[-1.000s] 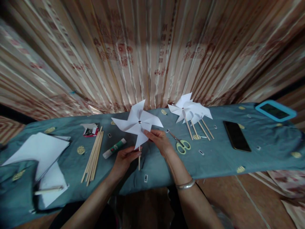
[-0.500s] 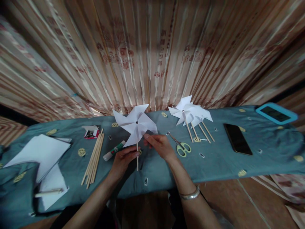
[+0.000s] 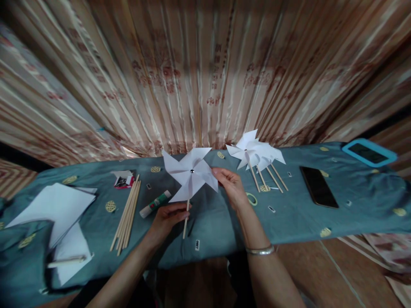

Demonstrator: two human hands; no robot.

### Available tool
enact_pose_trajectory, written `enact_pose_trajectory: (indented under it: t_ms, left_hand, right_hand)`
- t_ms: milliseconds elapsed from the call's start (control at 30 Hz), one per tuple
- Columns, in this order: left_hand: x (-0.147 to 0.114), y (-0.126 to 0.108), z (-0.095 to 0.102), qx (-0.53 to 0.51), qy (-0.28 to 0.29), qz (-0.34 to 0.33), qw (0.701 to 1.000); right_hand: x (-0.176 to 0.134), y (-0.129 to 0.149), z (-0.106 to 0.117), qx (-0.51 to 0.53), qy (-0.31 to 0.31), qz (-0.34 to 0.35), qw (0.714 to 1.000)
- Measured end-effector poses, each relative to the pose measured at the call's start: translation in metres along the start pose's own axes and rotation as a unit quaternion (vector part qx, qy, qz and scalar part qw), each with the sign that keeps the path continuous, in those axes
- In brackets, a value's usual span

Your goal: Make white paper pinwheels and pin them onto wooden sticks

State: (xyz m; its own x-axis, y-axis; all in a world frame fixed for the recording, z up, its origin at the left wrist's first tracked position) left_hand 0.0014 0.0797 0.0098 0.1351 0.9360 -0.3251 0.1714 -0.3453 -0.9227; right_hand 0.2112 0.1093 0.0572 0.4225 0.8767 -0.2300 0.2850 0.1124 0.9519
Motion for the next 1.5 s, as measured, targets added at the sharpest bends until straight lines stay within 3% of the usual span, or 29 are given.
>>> enact_pose_trajectory:
  t_ms: [900, 1500]
  left_hand:
    - [0.004, 0.003, 0.004, -0.005, -0.021, -0.019, 1.000]
    - [0.003, 0.000, 0.002, -0.019, -0.009, -0.039, 0.999]
  right_hand:
    - [-0.017, -0.024, -0.028, 0.068, 0.078, -0.125, 0.987]
    - [-0.028, -0.032, -0.045, 0.042, 0.113, -0.134, 0.984]
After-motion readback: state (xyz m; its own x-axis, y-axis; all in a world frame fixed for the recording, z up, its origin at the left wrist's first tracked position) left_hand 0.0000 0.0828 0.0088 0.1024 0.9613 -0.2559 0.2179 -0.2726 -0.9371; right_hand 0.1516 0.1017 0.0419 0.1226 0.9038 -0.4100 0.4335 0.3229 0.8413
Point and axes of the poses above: each hand's wrist, its own x-axis towards the middle knuckle, its own z-axis out of the back of the hand, y = z × x, the point moved 5 cm from there along x, towards the middle knuckle, and after that the axes turned 9 degrees about -y, right-handed, at the moved point
